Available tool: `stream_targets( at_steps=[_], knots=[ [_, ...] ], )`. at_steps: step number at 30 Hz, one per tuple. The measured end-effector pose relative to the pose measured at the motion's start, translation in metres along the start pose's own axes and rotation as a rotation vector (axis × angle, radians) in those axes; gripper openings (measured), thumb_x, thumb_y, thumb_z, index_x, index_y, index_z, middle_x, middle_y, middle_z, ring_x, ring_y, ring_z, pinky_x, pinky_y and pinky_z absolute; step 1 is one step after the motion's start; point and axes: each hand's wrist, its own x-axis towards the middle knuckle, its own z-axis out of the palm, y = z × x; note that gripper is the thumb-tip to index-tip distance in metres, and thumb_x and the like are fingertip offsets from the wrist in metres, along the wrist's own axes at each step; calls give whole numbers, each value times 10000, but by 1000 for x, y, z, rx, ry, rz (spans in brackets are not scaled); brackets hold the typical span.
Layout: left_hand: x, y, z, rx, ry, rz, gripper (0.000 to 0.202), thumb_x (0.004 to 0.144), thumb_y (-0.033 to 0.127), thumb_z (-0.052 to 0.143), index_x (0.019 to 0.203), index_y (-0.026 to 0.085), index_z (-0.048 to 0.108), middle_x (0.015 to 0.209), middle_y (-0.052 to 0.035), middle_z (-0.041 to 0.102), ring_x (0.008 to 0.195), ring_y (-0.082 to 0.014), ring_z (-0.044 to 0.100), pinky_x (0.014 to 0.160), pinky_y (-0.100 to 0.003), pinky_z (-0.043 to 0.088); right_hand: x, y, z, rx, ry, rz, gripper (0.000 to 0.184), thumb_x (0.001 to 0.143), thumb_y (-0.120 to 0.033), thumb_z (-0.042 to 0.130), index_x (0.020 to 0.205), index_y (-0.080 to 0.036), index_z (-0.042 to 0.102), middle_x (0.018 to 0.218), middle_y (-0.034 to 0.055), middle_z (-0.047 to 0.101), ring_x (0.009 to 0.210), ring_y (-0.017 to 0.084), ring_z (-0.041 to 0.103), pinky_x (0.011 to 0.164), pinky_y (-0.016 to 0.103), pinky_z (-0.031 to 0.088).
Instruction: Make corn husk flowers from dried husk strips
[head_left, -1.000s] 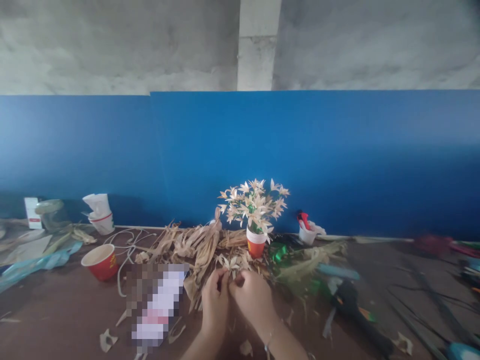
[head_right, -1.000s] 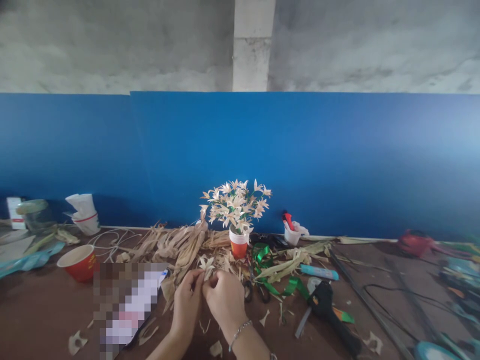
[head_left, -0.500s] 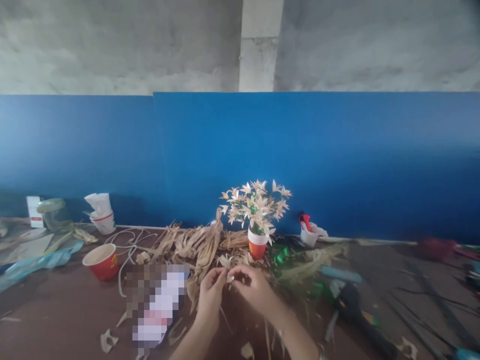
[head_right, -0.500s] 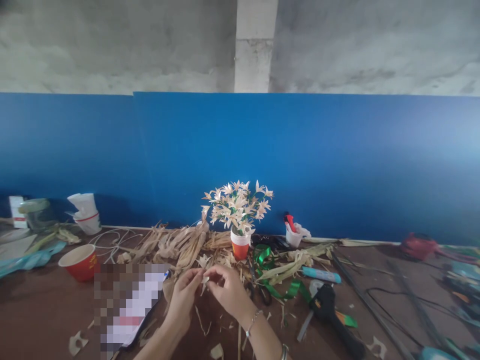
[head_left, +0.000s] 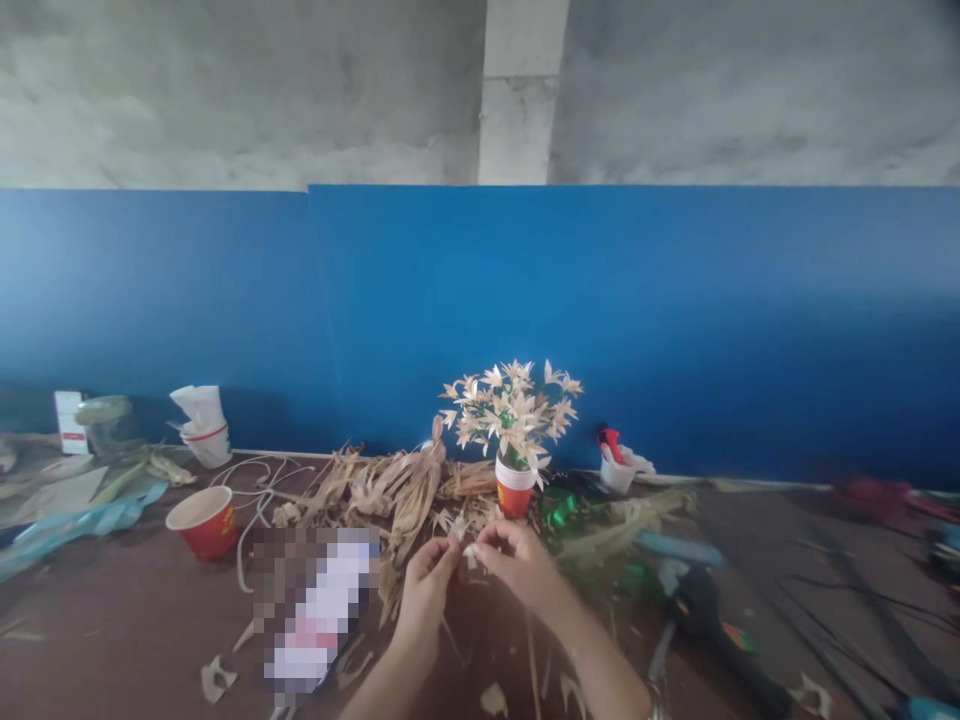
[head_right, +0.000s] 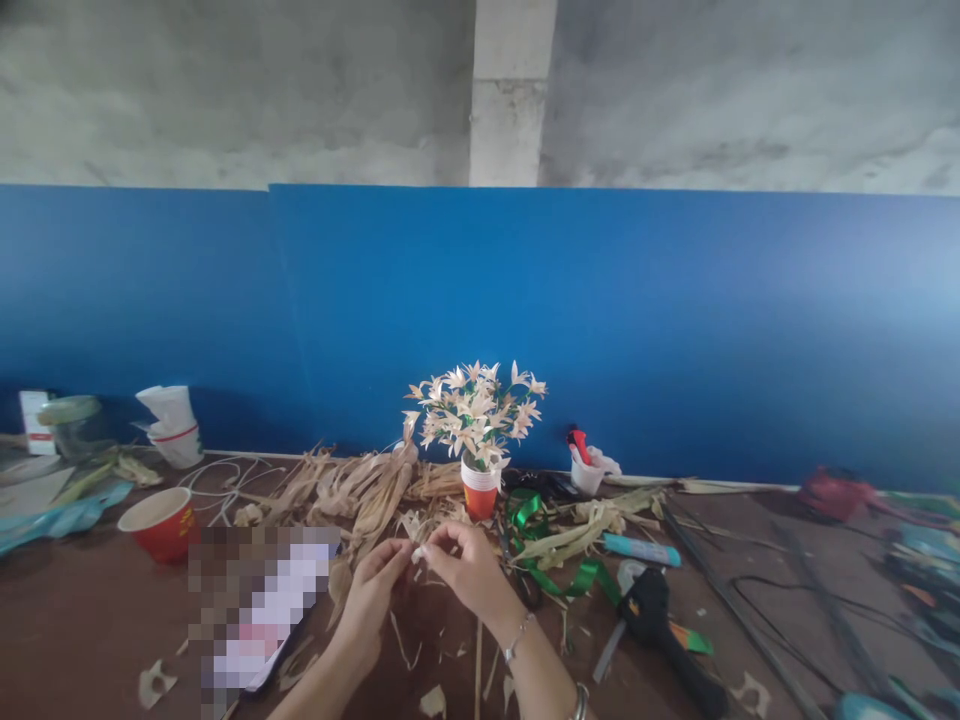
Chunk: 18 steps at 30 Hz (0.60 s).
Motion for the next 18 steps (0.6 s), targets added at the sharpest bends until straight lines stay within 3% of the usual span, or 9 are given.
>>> stream_targets(
  at_steps=[7,14,18],
  knots=[
    [-3,2,2,33,39,66,417,614,557,667,689,156,581,543,29,541,506,-100,473,475,-188,346,2,6,0,61,10,62,157,729,-301,565,672,-155,571,602,-33,533,582,100,475,571,201,380],
    [-5,1,1,197,51,271,355,716,508,601,719,153,602,595,10,547,556,-129,488,528,-218,389,8,11,6,120,56,192,204,687,-279,523,523,-158,543,486,-37,523,503,98,466,534,215,370],
    [-5,-1,-1,287,21,322,300,767,445,567,752,150,619,618,-5,576,555,-134,494,522,-220,383,7,8,9,219,63,286,181,643,-286,544,509,-165,540,484,-33,537,498,105,489,517,219,374]
  ],
)
